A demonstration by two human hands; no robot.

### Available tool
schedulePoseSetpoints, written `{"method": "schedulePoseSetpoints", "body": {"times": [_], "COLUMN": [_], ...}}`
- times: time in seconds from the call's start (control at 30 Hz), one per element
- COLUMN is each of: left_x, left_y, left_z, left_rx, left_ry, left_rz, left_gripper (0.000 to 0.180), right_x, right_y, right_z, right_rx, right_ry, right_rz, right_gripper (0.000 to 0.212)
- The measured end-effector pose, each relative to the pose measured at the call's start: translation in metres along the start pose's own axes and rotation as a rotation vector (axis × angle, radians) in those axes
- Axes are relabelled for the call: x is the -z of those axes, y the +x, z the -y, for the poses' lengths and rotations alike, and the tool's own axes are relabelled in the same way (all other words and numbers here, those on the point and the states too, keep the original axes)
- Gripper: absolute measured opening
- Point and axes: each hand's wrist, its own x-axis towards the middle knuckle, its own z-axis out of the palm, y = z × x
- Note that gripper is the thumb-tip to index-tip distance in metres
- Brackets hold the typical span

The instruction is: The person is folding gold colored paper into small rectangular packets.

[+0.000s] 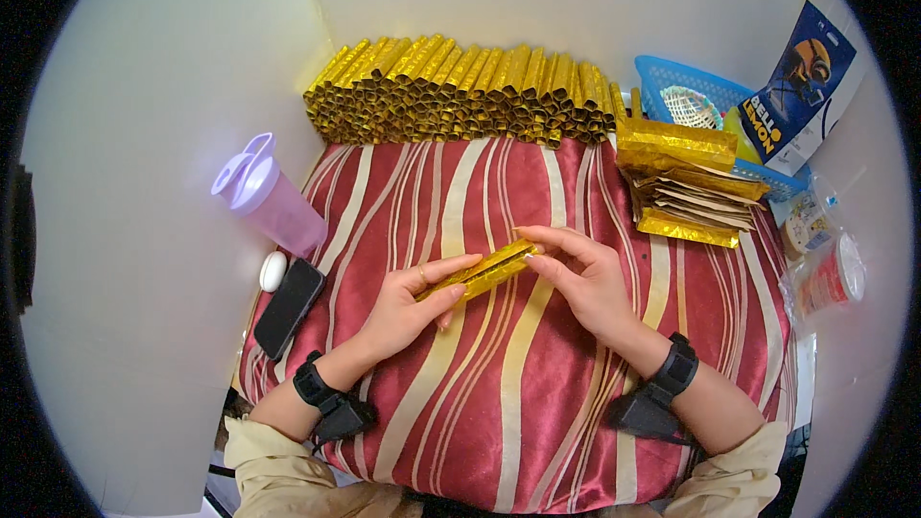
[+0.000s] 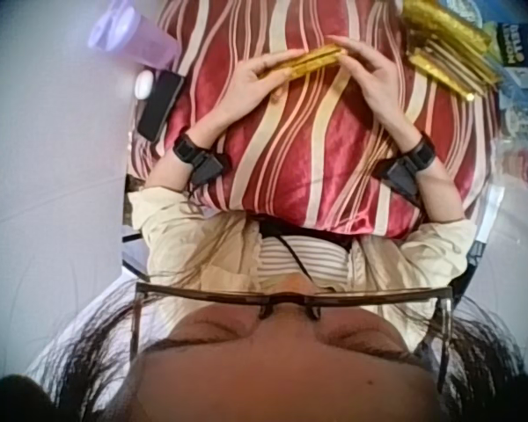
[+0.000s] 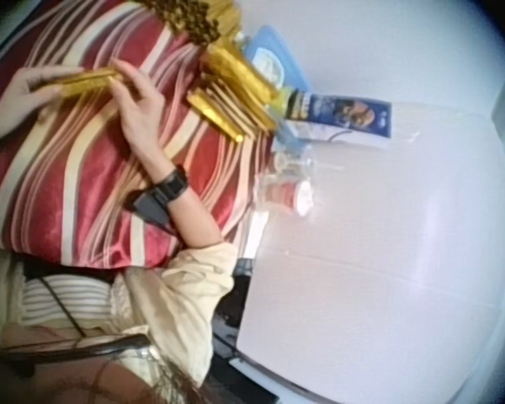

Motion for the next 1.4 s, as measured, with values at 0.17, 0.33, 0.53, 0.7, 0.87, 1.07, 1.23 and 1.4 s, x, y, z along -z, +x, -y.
{"method": "schedulePoseSetpoints", "body": {"times": [0.17,0.33,0.53,0.7,0.87,1.07,1.23,1.4], "left_x": [0.003,0.002,0.008,0.001,-0.002,-0.003,-0.004,-0.007], "left_y": [-0.001,0.000,0.004,0.004,0.002,0.001,-0.001,0.000], "left_z": [0.000,0.006,0.007,0.005,0.006,0.001,0.001,0.004], "left_rx": [0.023,-0.222,-0.041,0.135,0.029,0.094,0.093,0.066], "left_ry": [-0.015,0.104,-0.099,-0.438,-0.256,-0.260,-0.208,-0.251], "left_rz": [0.006,0.028,0.125,0.239,0.292,0.295,0.302,0.300], "left_gripper": [0.040,0.046,0.052,0.063,0.065,0.063,0.064,0.066], "right_x": [0.001,0.003,0.002,-0.001,-0.003,-0.003,-0.003,-0.005], "right_y": [-0.001,-0.003,-0.001,-0.003,-0.005,-0.005,-0.004,-0.005], "right_z": [0.002,0.002,-0.003,0.003,-0.001,-0.003,-0.001,-0.001], "right_rx": [-0.071,-0.060,-0.010,0.050,-0.124,-0.134,-0.143,-0.141], "right_ry": [-0.035,0.017,0.028,-0.045,0.199,0.221,0.202,0.238], "right_rz": [-0.016,-0.010,-0.001,0.180,0.185,0.185,0.182,0.172], "right_gripper": [0.024,0.017,0.016,0.018,0.025,0.025,0.022,0.020]}}
